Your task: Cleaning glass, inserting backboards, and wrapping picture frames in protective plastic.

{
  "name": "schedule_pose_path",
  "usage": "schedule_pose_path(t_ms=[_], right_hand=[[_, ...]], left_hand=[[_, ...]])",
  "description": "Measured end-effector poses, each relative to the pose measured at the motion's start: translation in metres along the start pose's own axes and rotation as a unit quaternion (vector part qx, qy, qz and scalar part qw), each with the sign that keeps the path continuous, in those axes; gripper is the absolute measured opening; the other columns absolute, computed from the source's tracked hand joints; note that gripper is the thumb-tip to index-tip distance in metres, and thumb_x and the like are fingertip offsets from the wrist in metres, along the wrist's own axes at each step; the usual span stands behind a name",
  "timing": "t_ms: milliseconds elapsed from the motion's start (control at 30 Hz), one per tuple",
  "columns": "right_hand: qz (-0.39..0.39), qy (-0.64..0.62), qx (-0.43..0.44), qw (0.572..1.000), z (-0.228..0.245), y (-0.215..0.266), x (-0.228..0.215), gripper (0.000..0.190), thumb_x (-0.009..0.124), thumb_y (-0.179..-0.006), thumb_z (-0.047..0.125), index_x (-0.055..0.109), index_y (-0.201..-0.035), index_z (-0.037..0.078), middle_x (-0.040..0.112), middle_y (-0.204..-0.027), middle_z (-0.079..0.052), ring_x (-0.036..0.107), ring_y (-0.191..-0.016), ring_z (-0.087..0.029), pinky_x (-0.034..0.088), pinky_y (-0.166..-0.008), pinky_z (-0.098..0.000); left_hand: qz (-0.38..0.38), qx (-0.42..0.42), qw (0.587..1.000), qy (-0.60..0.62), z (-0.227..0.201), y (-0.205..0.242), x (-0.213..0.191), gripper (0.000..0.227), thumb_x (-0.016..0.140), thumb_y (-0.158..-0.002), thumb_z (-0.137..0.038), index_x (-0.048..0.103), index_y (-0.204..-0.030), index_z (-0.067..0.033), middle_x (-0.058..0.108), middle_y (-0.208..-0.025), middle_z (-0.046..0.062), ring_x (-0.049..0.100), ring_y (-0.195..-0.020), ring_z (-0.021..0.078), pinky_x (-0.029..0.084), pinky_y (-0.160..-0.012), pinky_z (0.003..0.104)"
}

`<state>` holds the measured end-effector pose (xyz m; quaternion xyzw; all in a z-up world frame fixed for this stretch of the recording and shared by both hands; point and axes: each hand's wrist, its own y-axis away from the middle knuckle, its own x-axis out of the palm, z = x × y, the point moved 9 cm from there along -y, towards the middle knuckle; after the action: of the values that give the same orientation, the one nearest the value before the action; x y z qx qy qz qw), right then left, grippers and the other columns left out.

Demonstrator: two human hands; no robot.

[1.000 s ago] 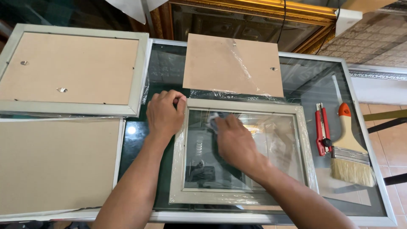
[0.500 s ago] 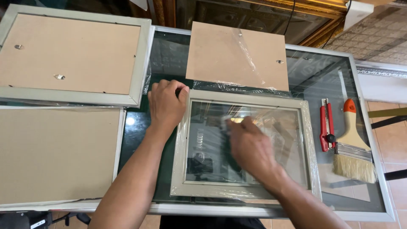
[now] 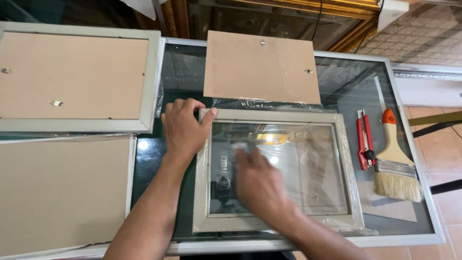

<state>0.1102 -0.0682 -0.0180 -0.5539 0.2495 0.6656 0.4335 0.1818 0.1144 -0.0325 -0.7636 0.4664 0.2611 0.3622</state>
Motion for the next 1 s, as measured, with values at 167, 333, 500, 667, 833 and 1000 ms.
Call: schedule_pose_path(t_ms=[167, 333, 500, 667, 833, 1000], right_hand=[[-0.004, -0.043, 0.005, 0.999, 0.010, -0.001, 0.003, 0.040, 0.054, -0.088, 0.008, 0.065, -0.126, 0.004, 0.064, -0.097, -0.021, 0.067, -0.084, -0.037, 0.056, -0.070, -0.0486], [0.051, 0.062, 0.204, 0.976, -0.127, 0.046, -0.025, 0.031, 0.051, -0.106, 0.022, 0.069, -0.131, 0.016, 0.067, -0.105, -0.015, 0.064, -0.090, -0.032, 0.046, -0.082, -0.0475], [-0.071, 0.134, 0.243, 0.958, -0.190, 0.079, -0.058, 0.039, 0.065, -0.086, 0.015, 0.074, -0.123, 0.007, 0.065, -0.103, -0.016, 0.062, -0.097, -0.034, 0.041, -0.092, -0.0543], [-0.051, 0.027, 0.108, 0.992, -0.104, 0.014, -0.017, 0.032, 0.061, -0.093, 0.012, 0.074, -0.123, 0.011, 0.063, -0.099, -0.015, 0.061, -0.097, -0.035, 0.046, -0.085, -0.0510], [-0.053, 0.013, -0.110, 0.992, -0.001, -0.064, 0.006, 0.042, 0.061, -0.080, 0.002, 0.077, -0.117, 0.012, 0.058, -0.096, -0.013, 0.058, -0.093, -0.032, 0.042, -0.080, -0.0498], [-0.020, 0.001, -0.132, 0.991, 0.012, -0.072, 0.010, 0.037, 0.061, -0.083, 0.004, 0.077, -0.114, 0.016, 0.057, -0.096, -0.013, 0.058, -0.091, -0.032, 0.041, -0.081, -0.0468]], left_hand=[[0.037, -0.027, 0.999, 0.002, 0.007, -0.001, 0.006, 0.036, 0.078, -0.086, -0.047, 0.074, -0.098, -0.0129, 0.064, -0.102, 0.009, 0.055, -0.106, 0.0303, 0.039, -0.095, 0.047], [0.041, -0.024, 0.999, 0.001, 0.007, -0.003, 0.010, 0.036, 0.078, -0.087, -0.047, 0.075, -0.099, -0.0131, 0.064, -0.103, 0.010, 0.054, -0.108, 0.0314, 0.038, -0.095, 0.048], [0.028, -0.016, 0.999, -0.001, 0.008, -0.002, 0.008, 0.034, 0.077, -0.088, -0.045, 0.074, -0.098, -0.0128, 0.064, -0.103, 0.010, 0.054, -0.108, 0.0307, 0.038, -0.097, 0.048], [0.035, -0.022, 0.999, 0.007, 0.006, -0.002, 0.007, 0.032, 0.077, -0.088, -0.045, 0.074, -0.098, -0.0141, 0.066, -0.101, 0.007, 0.055, -0.106, 0.0302, 0.039, -0.095, 0.048], [0.032, -0.020, 0.999, 0.006, 0.008, 0.001, 0.007, 0.029, 0.076, -0.088, -0.043, 0.074, -0.097, -0.0151, 0.067, -0.098, 0.005, 0.055, -0.103, 0.0298, 0.039, -0.092, 0.048], [0.024, -0.028, 0.999, 0.012, 0.007, -0.002, 0.007, 0.027, 0.076, -0.087, -0.042, 0.075, -0.096, -0.0158, 0.068, -0.098, 0.004, 0.056, -0.103, 0.0283, 0.040, -0.093, 0.047]])
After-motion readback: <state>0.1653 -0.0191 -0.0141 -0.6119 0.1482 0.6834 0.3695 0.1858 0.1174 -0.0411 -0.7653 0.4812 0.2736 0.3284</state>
